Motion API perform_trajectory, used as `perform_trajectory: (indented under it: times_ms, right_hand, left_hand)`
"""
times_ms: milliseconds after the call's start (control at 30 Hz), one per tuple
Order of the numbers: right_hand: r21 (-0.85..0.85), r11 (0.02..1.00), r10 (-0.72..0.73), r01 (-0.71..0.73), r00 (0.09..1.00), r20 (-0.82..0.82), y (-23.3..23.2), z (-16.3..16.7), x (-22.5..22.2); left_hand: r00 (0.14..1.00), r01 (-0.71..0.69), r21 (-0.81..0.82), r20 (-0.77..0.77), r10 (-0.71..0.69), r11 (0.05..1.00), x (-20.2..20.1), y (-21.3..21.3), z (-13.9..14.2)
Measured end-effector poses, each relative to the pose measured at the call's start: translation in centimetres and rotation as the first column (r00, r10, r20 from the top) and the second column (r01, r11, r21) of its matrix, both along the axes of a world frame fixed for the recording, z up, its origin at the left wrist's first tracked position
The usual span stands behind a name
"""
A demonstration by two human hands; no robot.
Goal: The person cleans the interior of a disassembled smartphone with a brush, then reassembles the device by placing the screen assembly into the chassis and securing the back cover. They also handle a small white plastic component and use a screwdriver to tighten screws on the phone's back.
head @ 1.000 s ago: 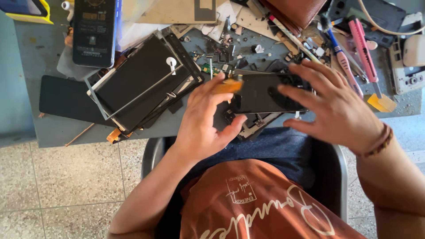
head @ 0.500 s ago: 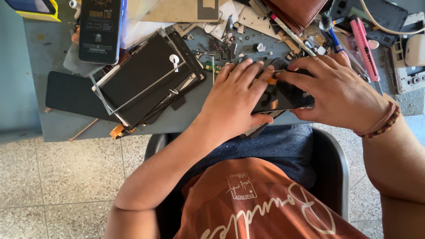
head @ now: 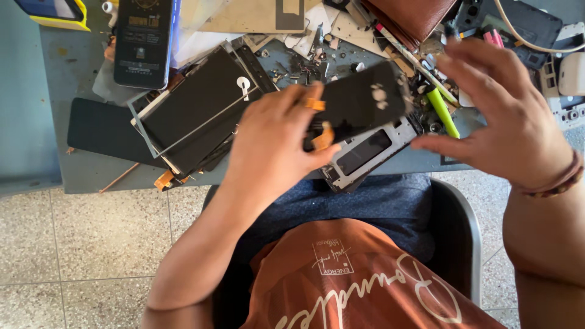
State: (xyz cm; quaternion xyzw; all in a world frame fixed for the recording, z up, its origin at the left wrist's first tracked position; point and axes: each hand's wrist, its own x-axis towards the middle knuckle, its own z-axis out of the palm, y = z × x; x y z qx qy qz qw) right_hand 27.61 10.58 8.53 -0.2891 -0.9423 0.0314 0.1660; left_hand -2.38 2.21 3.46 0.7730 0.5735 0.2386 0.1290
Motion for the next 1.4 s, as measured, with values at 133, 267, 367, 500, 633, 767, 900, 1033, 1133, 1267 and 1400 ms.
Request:
perform_trajectory:
  times_ms: [133,267,367,500,633,767,900,1033,1133,1267,1400]
  right_hand:
    - [-0.120,0.991,-0.088,0.064,0.975,-0.204,-3.0,-3.1,-1.1]
    - [-0.635,0.766,-0.284,0.098,0.938,-0.198,-6.0,-6.0,-4.2]
    - [-0.916,0.380,-0.523,-0.126,0.788,-0.325,-6.9,-6.2,-6.2]
    - [-0.921,0.343,-0.566,0.182,0.823,-0.048,-6.6,-5.0,-6.4]
    - [-0.913,0.335,-0.568,0.233,0.823,0.001,-6.6,-4.6,-4.9]
    - [-0.823,0.517,-0.529,0.236,0.844,-0.091,-6.7,-4.8,-2.1]
    - [-0.748,0.604,-0.653,0.274,0.708,-0.268,-5.7,-4.3,1.7]
    - [-0.674,0.552,-0.801,0.491,0.537,-0.265,-3.7,-4.0,4.3]
    - [-0.548,0.609,-0.762,0.573,0.615,-0.203,-2.7,-4.2,5.2]
    - [-0.229,0.711,-0.693,0.665,0.717,-0.072,-2.6,-4.2,5.4]
    - [0.015,0.905,-0.425,0.426,0.904,-0.041,-3.3,-3.5,4.0]
  left_hand:
    - [0.990,-0.127,0.081,0.078,0.121,0.989,-0.9,-0.9,0.1]
    - [0.966,-0.196,0.119,0.194,0.171,0.973,0.5,-0.8,0.0]
    - [0.945,-0.214,0.115,0.276,0.176,0.970,1.8,-0.8,0.1]
    - [0.928,-0.198,0.056,0.331,0.169,0.979,2.2,-0.6,0.5]
    - [0.876,-0.243,0.074,0.445,0.186,0.967,2.2,-0.3,0.8]
    - [0.823,-0.226,0.055,0.545,0.161,0.973,1.7,-0.4,0.9]
    - [0.827,-0.243,-0.007,0.521,0.211,0.970,1.5,-0.8,0.5]
    - [0.921,-0.193,0.097,0.361,0.146,0.976,1.8,-1.5,0.0]
    - [0.939,-0.167,0.100,0.319,0.127,0.981,3.3,-2.3,-0.4]
    - [0.954,-0.122,0.078,0.283,0.096,0.989,4.9,-3.0,-0.6]
    - [0.939,-0.145,0.024,0.318,0.129,0.989,4.6,-3.0,-0.8]
